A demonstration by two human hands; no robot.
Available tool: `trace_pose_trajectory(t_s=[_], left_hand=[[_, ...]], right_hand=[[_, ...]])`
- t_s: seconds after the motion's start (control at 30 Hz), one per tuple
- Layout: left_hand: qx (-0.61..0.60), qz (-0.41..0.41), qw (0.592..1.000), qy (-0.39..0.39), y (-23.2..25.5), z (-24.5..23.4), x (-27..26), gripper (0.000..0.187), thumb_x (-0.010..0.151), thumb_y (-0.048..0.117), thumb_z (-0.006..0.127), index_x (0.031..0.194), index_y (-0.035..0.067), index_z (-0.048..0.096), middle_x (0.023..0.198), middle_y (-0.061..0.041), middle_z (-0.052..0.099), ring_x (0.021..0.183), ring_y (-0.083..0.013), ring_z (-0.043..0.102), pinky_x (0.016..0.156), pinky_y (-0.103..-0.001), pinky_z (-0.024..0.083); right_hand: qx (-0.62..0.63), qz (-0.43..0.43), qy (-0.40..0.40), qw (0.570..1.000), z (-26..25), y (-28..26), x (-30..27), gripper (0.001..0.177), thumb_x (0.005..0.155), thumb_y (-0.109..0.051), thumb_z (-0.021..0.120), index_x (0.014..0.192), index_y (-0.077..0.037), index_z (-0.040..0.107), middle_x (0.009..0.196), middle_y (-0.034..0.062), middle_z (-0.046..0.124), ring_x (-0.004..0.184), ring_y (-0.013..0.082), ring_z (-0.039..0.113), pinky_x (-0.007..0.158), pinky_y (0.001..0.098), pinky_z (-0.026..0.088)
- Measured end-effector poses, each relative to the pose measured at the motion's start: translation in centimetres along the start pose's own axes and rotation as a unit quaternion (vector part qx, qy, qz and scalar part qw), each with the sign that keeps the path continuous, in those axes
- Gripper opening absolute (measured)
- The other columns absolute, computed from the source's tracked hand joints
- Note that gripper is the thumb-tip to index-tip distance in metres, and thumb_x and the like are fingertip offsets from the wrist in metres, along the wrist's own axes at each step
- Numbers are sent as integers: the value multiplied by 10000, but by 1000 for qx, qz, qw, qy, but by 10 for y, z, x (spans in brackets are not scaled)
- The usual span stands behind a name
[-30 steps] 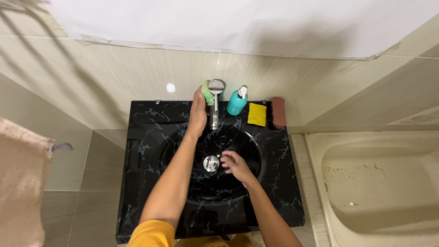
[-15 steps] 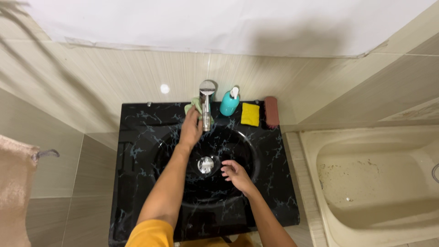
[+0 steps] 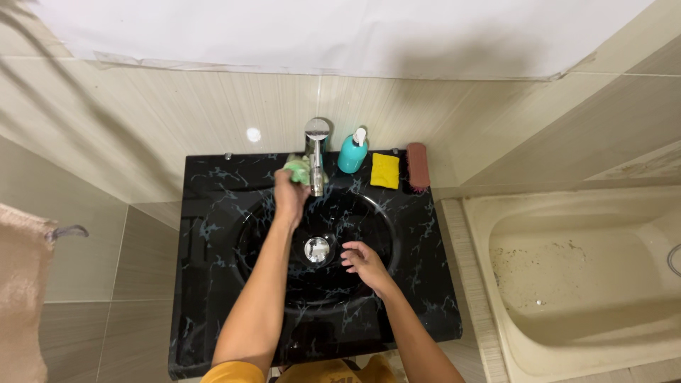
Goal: The person cleans a bathroom sink and faucet by wiping them with a cloth while rearranging items on the countertop, hangs the cloth on a towel rack, and unfolds a towel.
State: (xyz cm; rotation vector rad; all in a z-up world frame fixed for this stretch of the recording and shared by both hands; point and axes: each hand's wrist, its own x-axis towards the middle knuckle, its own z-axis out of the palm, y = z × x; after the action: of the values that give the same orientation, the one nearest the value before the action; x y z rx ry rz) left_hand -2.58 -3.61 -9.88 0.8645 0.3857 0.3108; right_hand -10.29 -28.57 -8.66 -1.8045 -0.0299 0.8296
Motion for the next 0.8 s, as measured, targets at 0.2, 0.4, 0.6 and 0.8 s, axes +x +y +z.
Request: trace_pose_trajectory(t_s=[0.2, 0.4, 0.6, 0.8], left_hand=[[5, -96, 995, -1, -2, 27, -40, 348, 1088, 370, 379, 1222, 85, 528, 1048, -73, 611, 885, -168, 576, 787, -330, 517], [-180, -136, 972, 64, -33, 2, -58, 374, 1083, 288, 494, 1267, -29, 568, 1147, -161, 645, 947, -234, 673, 868, -362, 596], [-264, -151, 943, 136, -22, -3, -63, 324, 1045, 257, 521, 1236, -1, 566, 1184, -179, 637, 1044, -315, 701, 930, -421, 594], [-310, -177, 928, 105, -21, -7, -64, 340, 1058, 241, 456, 1240, -36, 533, 1167, -236, 658, 1026, -350, 712, 985, -474, 589]], right_hand=[[43, -19, 2, 999, -2, 13, 3, 349, 1012, -179, 528, 1321, -35, 605, 1169, 103, 705, 1048, 192, 693, 899, 330, 572], [80, -25, -4, 996, -8, 20, 6, 339, 1014, -178, 537, 1324, -52, 593, 1156, 88, 697, 1046, 178, 683, 897, 321, 571], [86, -33, -12, 996, -5, 29, 9, 330, 1015, -178, 546, 1312, -49, 609, 1153, 92, 703, 1034, 188, 687, 884, 324, 565], [55, -28, -10, 998, -3, 20, 8, 332, 1019, -183, 532, 1322, -68, 605, 1183, 100, 710, 1047, 189, 694, 886, 320, 572]])
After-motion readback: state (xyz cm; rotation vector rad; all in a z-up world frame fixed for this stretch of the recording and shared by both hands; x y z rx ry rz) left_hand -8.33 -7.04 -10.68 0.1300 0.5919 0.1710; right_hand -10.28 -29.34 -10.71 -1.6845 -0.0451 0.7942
